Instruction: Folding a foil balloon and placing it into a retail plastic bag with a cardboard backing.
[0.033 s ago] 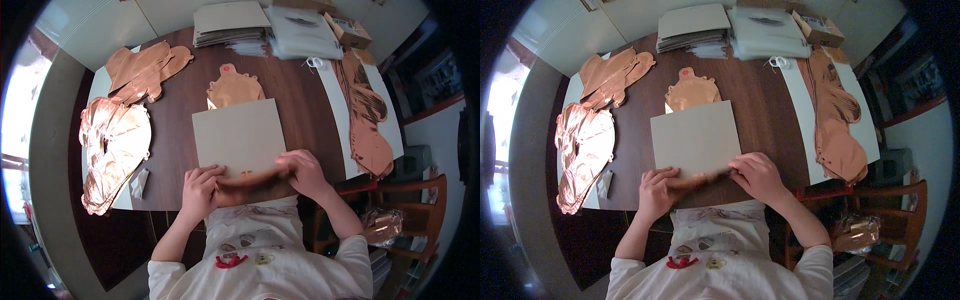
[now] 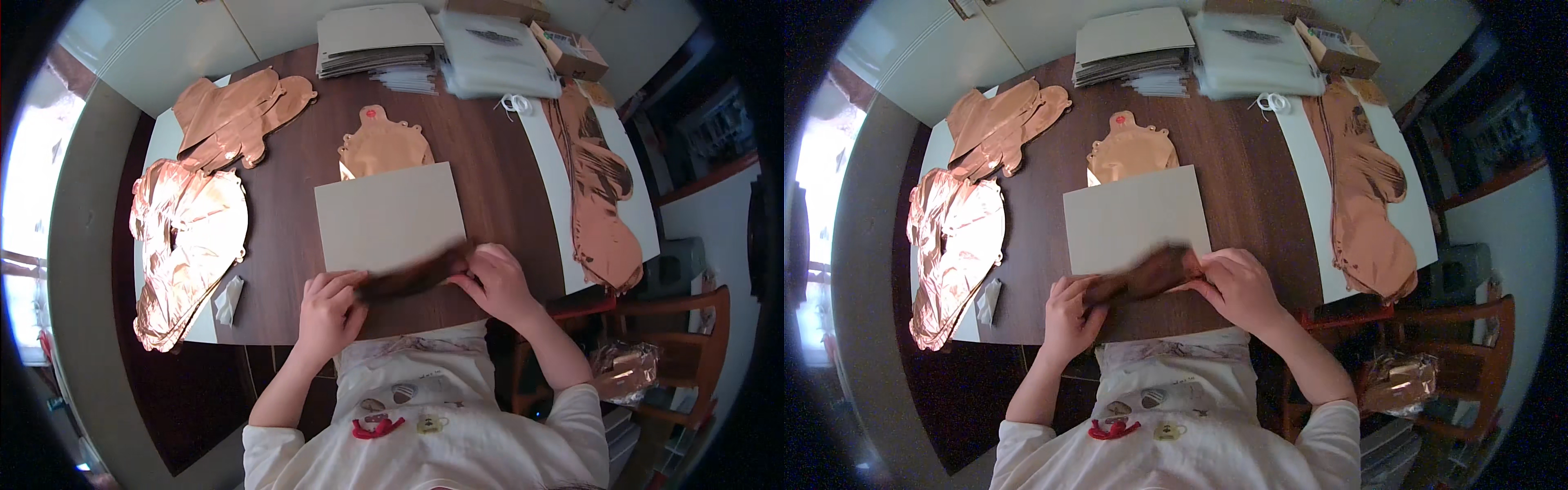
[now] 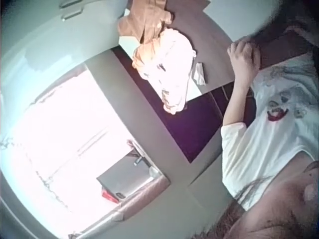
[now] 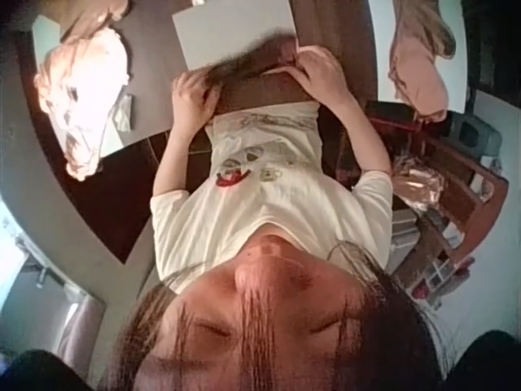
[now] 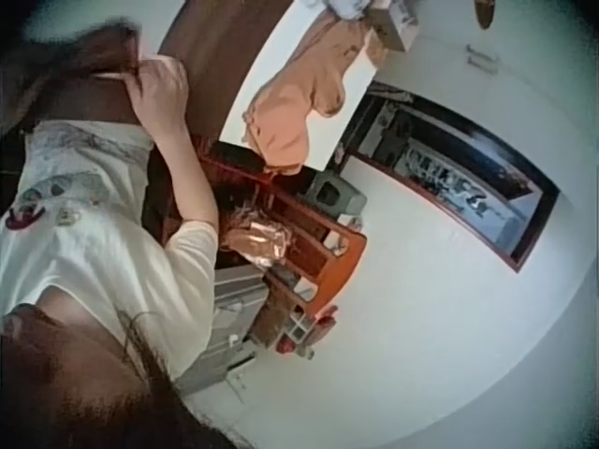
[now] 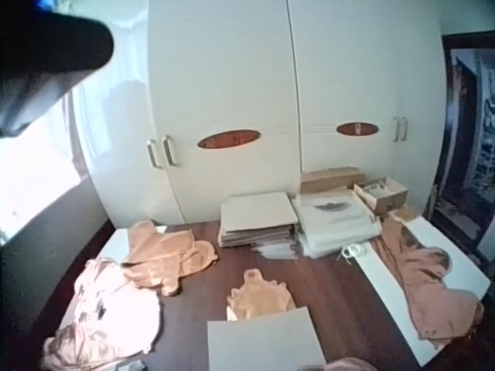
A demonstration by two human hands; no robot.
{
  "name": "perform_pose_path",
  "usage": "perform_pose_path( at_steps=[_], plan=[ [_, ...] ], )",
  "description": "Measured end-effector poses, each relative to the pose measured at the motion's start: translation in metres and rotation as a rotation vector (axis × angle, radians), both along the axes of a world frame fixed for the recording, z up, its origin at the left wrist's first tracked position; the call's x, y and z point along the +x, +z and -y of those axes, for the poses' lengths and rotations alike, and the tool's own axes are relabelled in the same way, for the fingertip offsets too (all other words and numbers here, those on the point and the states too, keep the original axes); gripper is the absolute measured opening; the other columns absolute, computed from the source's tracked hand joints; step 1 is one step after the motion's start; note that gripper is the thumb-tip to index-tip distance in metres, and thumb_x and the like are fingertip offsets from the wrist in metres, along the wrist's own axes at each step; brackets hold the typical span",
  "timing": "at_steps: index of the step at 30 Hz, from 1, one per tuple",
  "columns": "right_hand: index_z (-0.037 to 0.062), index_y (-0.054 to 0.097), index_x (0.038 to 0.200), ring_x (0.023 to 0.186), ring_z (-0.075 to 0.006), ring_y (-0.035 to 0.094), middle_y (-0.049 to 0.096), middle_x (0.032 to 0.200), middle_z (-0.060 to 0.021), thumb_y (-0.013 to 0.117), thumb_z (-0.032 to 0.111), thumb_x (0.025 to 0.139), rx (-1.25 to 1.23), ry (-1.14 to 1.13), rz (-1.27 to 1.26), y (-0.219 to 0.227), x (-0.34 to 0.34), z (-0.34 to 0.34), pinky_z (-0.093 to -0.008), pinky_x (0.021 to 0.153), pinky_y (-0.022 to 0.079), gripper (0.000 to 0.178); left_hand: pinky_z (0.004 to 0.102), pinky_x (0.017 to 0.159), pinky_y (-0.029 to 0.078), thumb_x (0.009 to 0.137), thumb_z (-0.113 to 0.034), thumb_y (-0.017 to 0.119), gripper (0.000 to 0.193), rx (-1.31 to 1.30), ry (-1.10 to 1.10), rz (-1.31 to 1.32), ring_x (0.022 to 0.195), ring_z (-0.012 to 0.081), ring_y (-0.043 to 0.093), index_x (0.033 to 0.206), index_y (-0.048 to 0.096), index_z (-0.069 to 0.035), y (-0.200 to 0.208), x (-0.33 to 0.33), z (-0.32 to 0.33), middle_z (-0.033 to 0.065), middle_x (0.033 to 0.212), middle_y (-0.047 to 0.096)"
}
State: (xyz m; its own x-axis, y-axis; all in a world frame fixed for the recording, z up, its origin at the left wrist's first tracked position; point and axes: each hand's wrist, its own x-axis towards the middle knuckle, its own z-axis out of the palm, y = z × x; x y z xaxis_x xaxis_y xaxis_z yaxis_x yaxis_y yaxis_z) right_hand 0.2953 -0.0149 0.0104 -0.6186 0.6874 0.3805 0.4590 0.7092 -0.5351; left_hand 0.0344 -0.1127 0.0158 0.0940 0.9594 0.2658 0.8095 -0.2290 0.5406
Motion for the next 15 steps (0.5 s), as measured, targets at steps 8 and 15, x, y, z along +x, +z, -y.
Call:
perform_pose_path(
  at_steps=[8, 15],
  plan=[
    [0.0037, 0.055, 0.095, 0.079, -0.0285, 0.059, 0.061, 0.082, -0.0106, 0.071, 0.024, 0.077, -0.061, -0.082, 0.003, -0.009, -0.013, -0.009, -0.0394, 0.072, 0.048, 0.031, 0.0387, 0.072, 0.047, 0.073, -0.005, 0.067, 0.011, 0.046, 0.153, 0.117, 0.085, 0.0299, 0.057, 0.077, 0.057, -0.001, -0.002, 0.014, -0.014, 0.0131, 0.100, 0.058],
    [0.0031, 0.050, 0.112, 0.074, -0.0282, 0.058, 0.059, 0.081, -0.0111, 0.070, 0.016, 0.078, -0.153, -0.095, 0.085, -0.005, -0.016, -0.013, -0.0392, 0.071, 0.048, 0.042, 0.0374, 0.068, 0.048, 0.073, -0.006, 0.066, 0.010, 0.012, 0.223, -0.038, 0.079, 0.0280, 0.056, 0.078, 0.057, -0.003, -0.005, 0.019, -0.018, 0.0114, 0.091, 0.055]
  ],
)
